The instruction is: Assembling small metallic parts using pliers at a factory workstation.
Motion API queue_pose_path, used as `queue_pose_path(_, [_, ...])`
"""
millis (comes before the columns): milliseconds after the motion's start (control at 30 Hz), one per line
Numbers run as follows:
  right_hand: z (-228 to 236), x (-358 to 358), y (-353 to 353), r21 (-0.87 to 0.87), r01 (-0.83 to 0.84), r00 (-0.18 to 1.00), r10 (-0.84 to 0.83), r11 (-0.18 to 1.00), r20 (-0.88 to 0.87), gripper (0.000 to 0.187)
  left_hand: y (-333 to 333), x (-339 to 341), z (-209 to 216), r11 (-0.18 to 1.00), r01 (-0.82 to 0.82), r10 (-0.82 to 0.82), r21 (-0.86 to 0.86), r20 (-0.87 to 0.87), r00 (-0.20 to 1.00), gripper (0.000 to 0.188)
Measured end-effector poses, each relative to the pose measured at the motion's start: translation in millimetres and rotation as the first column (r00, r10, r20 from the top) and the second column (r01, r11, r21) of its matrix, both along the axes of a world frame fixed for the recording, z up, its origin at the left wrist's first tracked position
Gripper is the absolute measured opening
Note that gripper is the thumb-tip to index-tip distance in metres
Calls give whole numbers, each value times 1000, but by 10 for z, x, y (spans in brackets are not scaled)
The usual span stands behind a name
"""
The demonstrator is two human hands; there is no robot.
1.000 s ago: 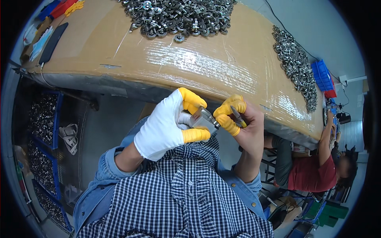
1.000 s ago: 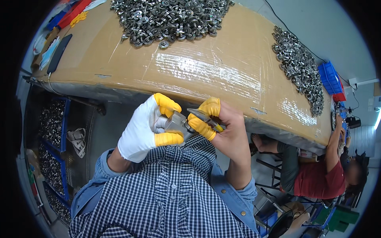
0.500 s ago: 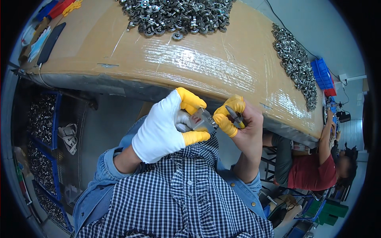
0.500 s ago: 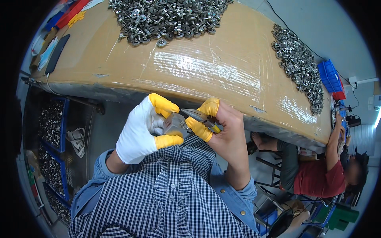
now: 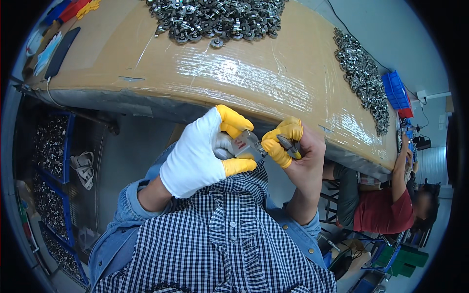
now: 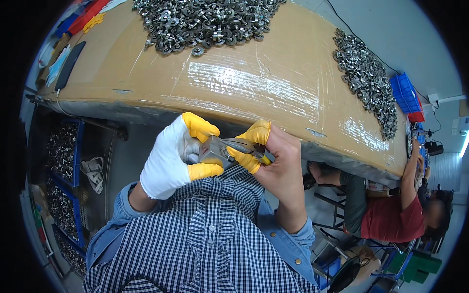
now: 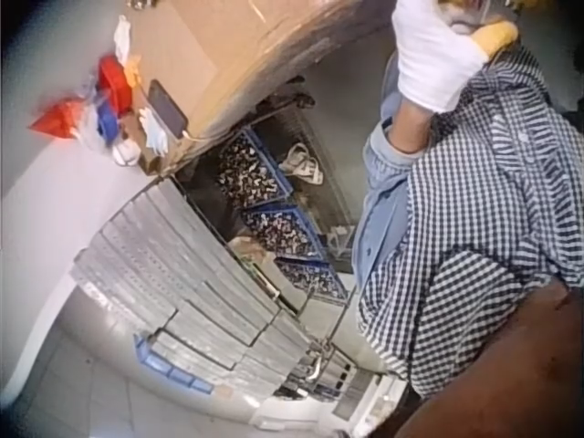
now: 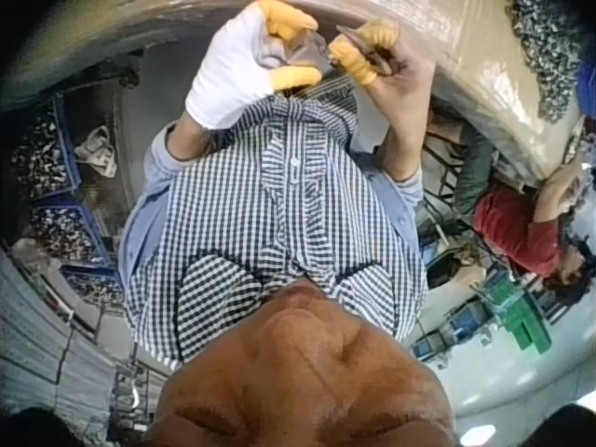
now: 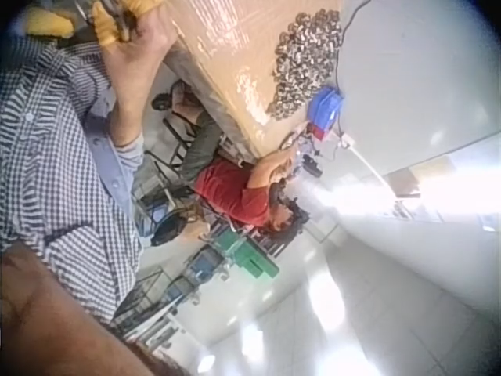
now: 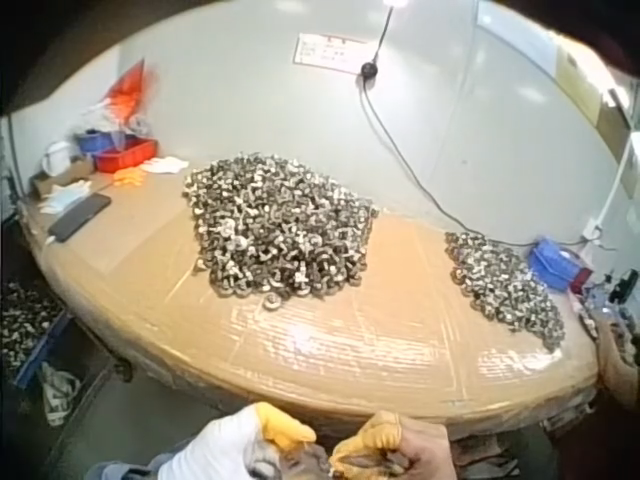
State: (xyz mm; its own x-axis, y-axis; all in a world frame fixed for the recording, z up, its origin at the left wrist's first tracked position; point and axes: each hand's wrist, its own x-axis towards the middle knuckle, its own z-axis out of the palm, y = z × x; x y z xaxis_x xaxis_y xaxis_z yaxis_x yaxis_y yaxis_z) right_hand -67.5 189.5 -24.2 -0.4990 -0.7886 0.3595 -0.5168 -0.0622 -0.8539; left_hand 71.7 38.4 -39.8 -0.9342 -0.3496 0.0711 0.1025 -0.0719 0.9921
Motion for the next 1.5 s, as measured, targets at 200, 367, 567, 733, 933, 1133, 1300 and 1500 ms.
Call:
queue_pose_path(200, [20,32,-1,82,54,998,-55,995,14,18,0,1,-9,992,-34,29,-122,-42,999,56])
queue_pose_path(367, [-4,23,-9,71,25,991,-34,997,127,18,-29,4,24,998,7,-7,-68,7,1000,55])
queue_pose_path(567, [-67,21,-27,-14,-11,980,14,1000,198,18,-75,-14,26,996,65,-68,62,48,997,54])
queue_pose_path(733, [-37,18,-16,10,-1,988,0,1000,155,17,-69,-1,75,995,68,-74,71,85,994,54])
queue_pose_path(933, [-9,45,-11,45,32,985,-39,998,165,17,-34,-12,-18,999,32,-32,-18,-10,999,54])
queue_pose_path(1133, [-4,60,-10,47,26,993,-32,999,118,20,-79,9,30,993,75,-80,93,46,996,53])
queue_pose_path(1300, [150,87,13,-174,222,910,-139,959,391,23,-103,-25,23,987,111,-117,114,44,992,52])
queue_pose_path(1500, [277,-137,229,349,286,871,-90,892,-483,25,-164,-48,-5,960,62,-64,273,-3,998,53])
